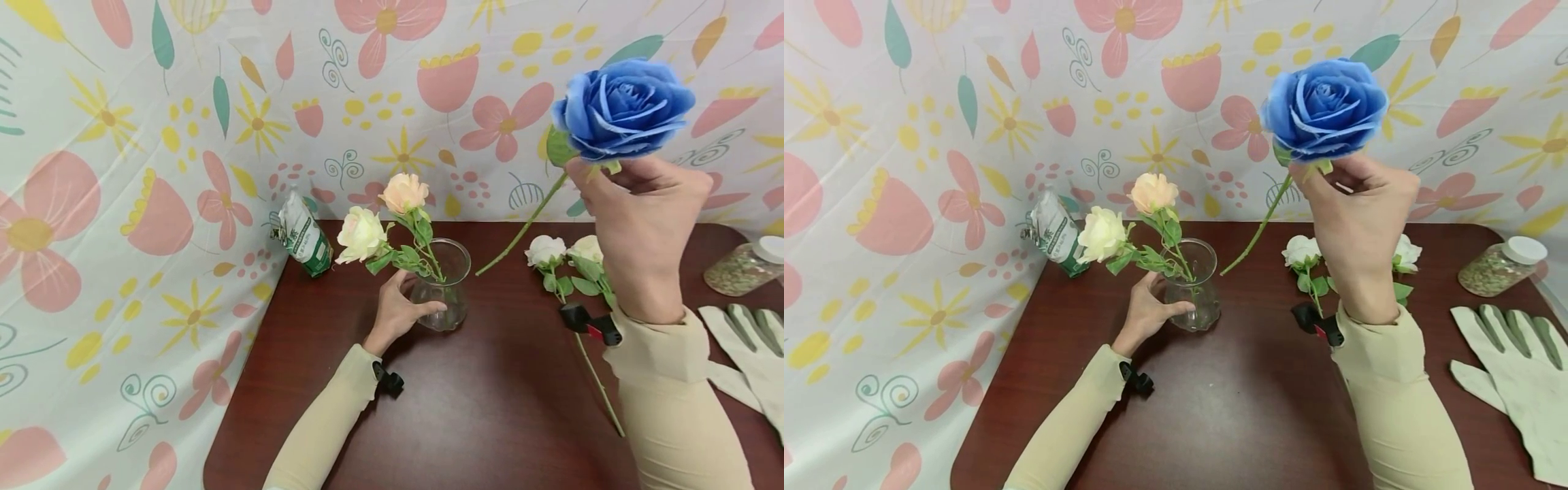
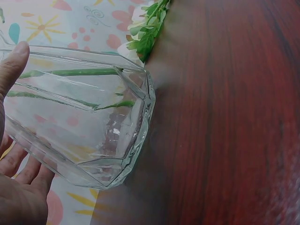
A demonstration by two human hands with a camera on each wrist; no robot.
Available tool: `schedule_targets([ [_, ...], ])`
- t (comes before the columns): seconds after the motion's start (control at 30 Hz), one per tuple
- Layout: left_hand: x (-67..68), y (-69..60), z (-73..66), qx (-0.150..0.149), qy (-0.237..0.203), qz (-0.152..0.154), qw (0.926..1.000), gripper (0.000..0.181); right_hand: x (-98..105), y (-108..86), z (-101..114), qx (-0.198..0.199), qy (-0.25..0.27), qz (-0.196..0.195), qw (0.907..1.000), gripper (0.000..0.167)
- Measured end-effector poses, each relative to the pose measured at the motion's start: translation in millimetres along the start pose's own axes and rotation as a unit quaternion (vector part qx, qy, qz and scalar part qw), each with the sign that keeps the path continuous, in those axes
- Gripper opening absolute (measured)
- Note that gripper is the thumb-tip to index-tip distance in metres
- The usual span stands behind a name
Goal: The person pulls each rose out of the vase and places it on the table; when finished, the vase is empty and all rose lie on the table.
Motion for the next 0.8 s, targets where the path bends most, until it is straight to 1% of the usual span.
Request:
schedule_targets([
  [0.1, 0.3, -0.6, -0.5, 0.000, -0.003, -0.001, 1.0000, 0.071, 5, 0.1, 0, -0.027, 0.010, -0.006, 0.9996, 0.008],
  [0.13, 0.3, -0.6, -0.4, 0.001, -0.003, -0.001, 1.0000, 0.071, 7, -0.1, 0, -0.037, 0.000, -0.006, 0.9993, 0.009],
  [0.2, 0.3, -0.7, -0.4, 0.004, -0.004, -0.001, 1.0000, 0.071, 11, -0.9, -2, -0.064, -0.004, -0.005, 0.9979, 0.013],
  [0.23, 0.3, -0.6, -0.3, 0.005, -0.004, -0.001, 1.0000, 0.071, 13, -1.5, -4, -0.069, -0.032, -0.002, 0.9971, 0.016],
  [0.3, 0.1, -0.5, 0.0, 0.006, -0.003, 0.000, 1.0000, 0.071, 18, -2.3, -9, -0.092, -0.071, 0.000, 0.9933, 0.020],
  [0.33, 0.1, -0.4, 0.0, 0.005, -0.002, 0.000, 1.0000, 0.071, 22, -2.3, -13, -0.104, -0.098, 0.001, 0.9897, 0.021],
  [0.37, 0.1, -0.3, -0.1, 0.003, -0.001, 0.000, 1.0000, 0.071, 24, -2.3, -17, -0.118, -0.112, 0.003, 0.9866, 0.021],
  [0.43, 0.1, 0.1, 0.0, -0.002, 0.000, -0.001, 1.0000, 0.071, 30, -1.7, -26, -0.140, -0.157, 0.008, 0.9776, 0.019],
  [0.53, 0.2, 0.6, 0.2, -0.008, 0.000, -0.002, 1.0000, 0.071, 38, -0.1, -40, -0.169, -0.190, 0.019, 0.9668, 0.010],
  [0.6, 0.2, 0.6, 0.0, -0.011, 0.001, -0.003, 0.9999, 0.071, 42, 0.4, -49, -0.179, -0.223, 0.032, 0.9577, 0.005],
  [0.67, 0.2, 0.4, -0.2, -0.013, 0.002, -0.004, 0.9999, 0.071, 47, 0.7, -57, -0.185, -0.251, 0.050, 0.9487, 0.005],
  [0.73, 0.2, 0.1, -0.4, -0.015, 0.004, -0.004, 0.9999, 0.071, 51, 0.6, -66, -0.187, -0.284, 0.069, 0.9380, 0.009],
  [0.8, 0.1, 0.1, -0.5, -0.016, 0.004, -0.005, 0.9999, 0.072, 55, 0.7, -74, -0.192, -0.311, 0.088, 0.9265, 0.008],
])
Point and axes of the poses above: each hand's wrist, its own y-axis towards the middle knuckle, its own x-axis out of the back of the hand, z = x × y, the point moved 4 cm from there along y, towards the middle knuckle, and after that the axes turned 5 degrees about -x, right-handed, at the moved point
